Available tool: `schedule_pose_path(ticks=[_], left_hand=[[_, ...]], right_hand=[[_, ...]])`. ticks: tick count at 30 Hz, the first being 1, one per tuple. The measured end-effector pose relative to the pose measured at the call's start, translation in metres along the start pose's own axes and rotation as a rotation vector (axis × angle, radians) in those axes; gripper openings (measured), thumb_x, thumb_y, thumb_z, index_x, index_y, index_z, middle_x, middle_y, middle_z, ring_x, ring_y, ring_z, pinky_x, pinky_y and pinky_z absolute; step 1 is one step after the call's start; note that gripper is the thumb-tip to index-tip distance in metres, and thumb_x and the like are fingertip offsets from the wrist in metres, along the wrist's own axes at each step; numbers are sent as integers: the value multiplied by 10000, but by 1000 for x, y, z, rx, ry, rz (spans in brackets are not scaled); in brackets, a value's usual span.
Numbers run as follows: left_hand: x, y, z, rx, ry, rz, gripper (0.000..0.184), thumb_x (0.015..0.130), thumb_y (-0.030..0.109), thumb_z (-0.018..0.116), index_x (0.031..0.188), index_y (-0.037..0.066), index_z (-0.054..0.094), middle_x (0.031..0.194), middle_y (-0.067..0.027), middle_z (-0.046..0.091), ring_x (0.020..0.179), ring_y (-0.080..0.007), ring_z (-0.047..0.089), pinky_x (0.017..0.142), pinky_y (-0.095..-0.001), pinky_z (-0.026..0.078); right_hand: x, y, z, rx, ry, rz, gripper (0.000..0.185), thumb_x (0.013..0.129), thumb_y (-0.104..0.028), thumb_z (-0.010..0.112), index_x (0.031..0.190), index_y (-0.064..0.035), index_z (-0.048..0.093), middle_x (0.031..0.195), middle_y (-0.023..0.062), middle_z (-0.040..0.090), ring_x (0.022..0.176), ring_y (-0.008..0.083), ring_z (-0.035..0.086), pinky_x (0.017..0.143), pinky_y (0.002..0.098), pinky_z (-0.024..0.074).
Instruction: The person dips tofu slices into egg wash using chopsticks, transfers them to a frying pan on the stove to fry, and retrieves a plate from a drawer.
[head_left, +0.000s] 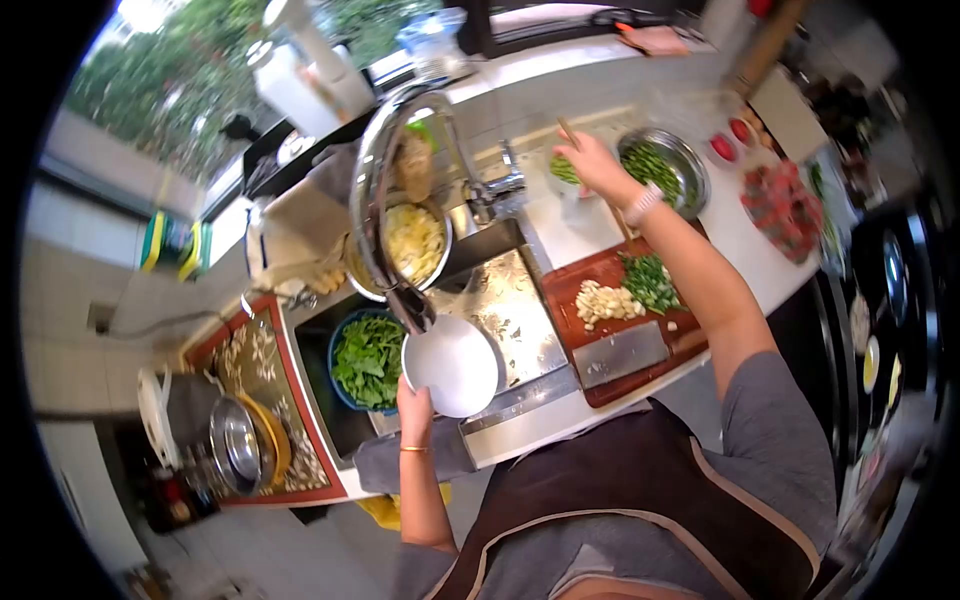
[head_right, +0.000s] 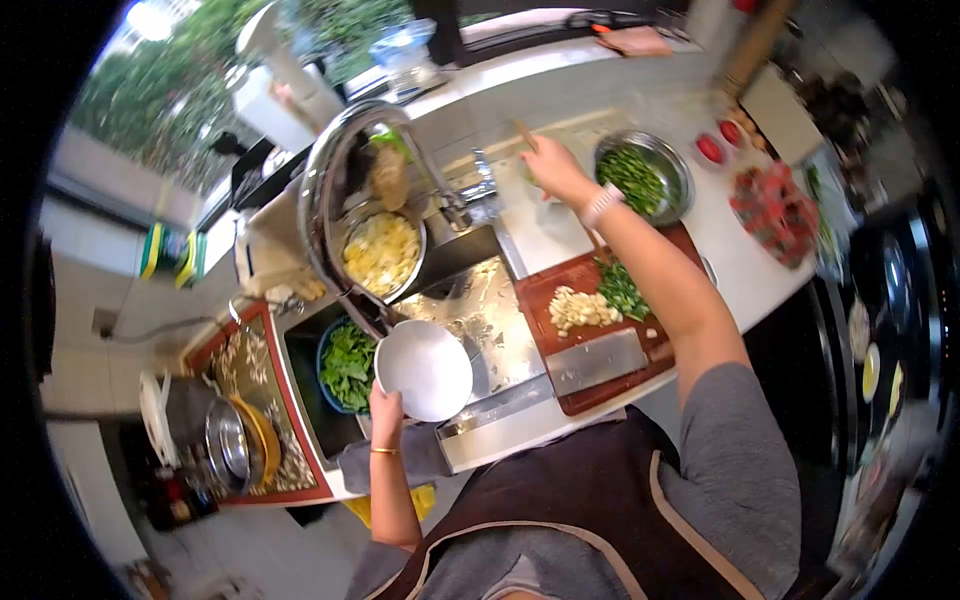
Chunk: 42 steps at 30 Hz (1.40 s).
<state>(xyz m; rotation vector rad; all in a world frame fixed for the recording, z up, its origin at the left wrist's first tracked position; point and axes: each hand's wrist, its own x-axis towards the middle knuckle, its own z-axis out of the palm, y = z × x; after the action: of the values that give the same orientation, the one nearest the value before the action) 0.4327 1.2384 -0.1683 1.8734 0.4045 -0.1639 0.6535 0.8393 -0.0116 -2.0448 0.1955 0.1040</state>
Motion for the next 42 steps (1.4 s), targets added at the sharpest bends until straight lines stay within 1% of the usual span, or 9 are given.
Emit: schedule_pose_path(ticks=[7, 9, 11, 14, 17, 18, 24, 32, 42], left_hand=[[44, 16, 56, 1011, -230, 338, 273, 783, 9, 474, 1048, -25, 414, 945, -285, 572, 822, -474, 565, 696, -506, 465], [60, 27, 45, 930, -295, 522, 161, 789, 42, 494, 932, -31, 488, 832, -248, 610, 768, -435, 599, 644, -463, 488], [103, -3, 36, 203, -441, 251, 125, 766, 0, 467, 852, -54, 541, 761, -228, 605, 706, -375, 595, 626, -415, 474], [88, 27, 39, 1169, -237, 889, 89, 849, 103, 481, 803, 33, 510, 742, -154, 584, 658, -315, 600, 570, -433, 459], [82, 41, 58, 1541, -94, 692, 139, 857, 144, 496, 876, 14, 542, 839, -170, 628, 777, -327, 636, 651, -405, 514], [18, 103, 80, 1522, -162, 485, 232, 845, 160, 531, 1009, -2, 560, 927, -156, 635, 841, -305, 637, 699, -389, 525], [-186, 155, 233, 737, -178, 717, 293, 838, 160, 540, 1072, -16, 542, 988, -159, 620, 880, -303, 627, 729, -394, 525], [-367, 175, 385, -202, -786, -32, 384, 828, 161, 552, 1157, -34, 517, 1069, -163, 600, 931, -301, 613, 769, -402, 525], [-581, 154, 837, 258, -1775, -203, 394, 844, 175, 552, 1110, -113, 514, 1022, -169, 605, 799, -249, 637, 639, -316, 531]], right_hand=[[-246, 116, -121, -182, 333, 250, 290, 916, -177, 439, 1105, -18, 592, 1012, 91, 661, 531, 167, 596, 450, 298, 469], [-320, 136, -141, -63, 479, 383, 274, 918, -166, 436, 1097, -37, 598, 990, 81, 665, 547, 164, 603, 455, 295, 479], [-383, 169, -157, -40, 584, 426, 278, 922, -177, 437, 1112, -42, 588, 976, 68, 669, 533, 147, 588, 447, 286, 474], [-481, 204, -170, 65, 766, 496, 292, 934, -233, 426, 1054, -22, 588, 936, 132, 657, 544, 218, 603, 453, 338, 473], [-567, 282, -180, -480, 972, 312, 356, 931, -305, 429, 933, 5, 604, 829, 193, 637, 569, 331, 595, 503, 409, 471], [-596, 280, -192, -483, 1040, 364, 356, 931, -305, 429, 933, 5, 604, 829, 193, 637, 569, 331, 595, 503, 409, 471], [-785, 333, -245, -126, 988, 951, 412, 901, -335, 467, 723, -15, 655, 691, 139, 653, 657, 322, 626, 627, 369, 482], [-914, 401, -355, -292, 1471, 1023, 354, 838, -315, 488, 680, -27, 620, 680, 214, 601, 713, 390, 588, 648, 432, 465], [-971, 540, -505, 86, 1788, 971, 356, 886, -294, 501, 805, 29, 625, 678, 178, 610, 615, 314, 601, 607, 395, 459]])
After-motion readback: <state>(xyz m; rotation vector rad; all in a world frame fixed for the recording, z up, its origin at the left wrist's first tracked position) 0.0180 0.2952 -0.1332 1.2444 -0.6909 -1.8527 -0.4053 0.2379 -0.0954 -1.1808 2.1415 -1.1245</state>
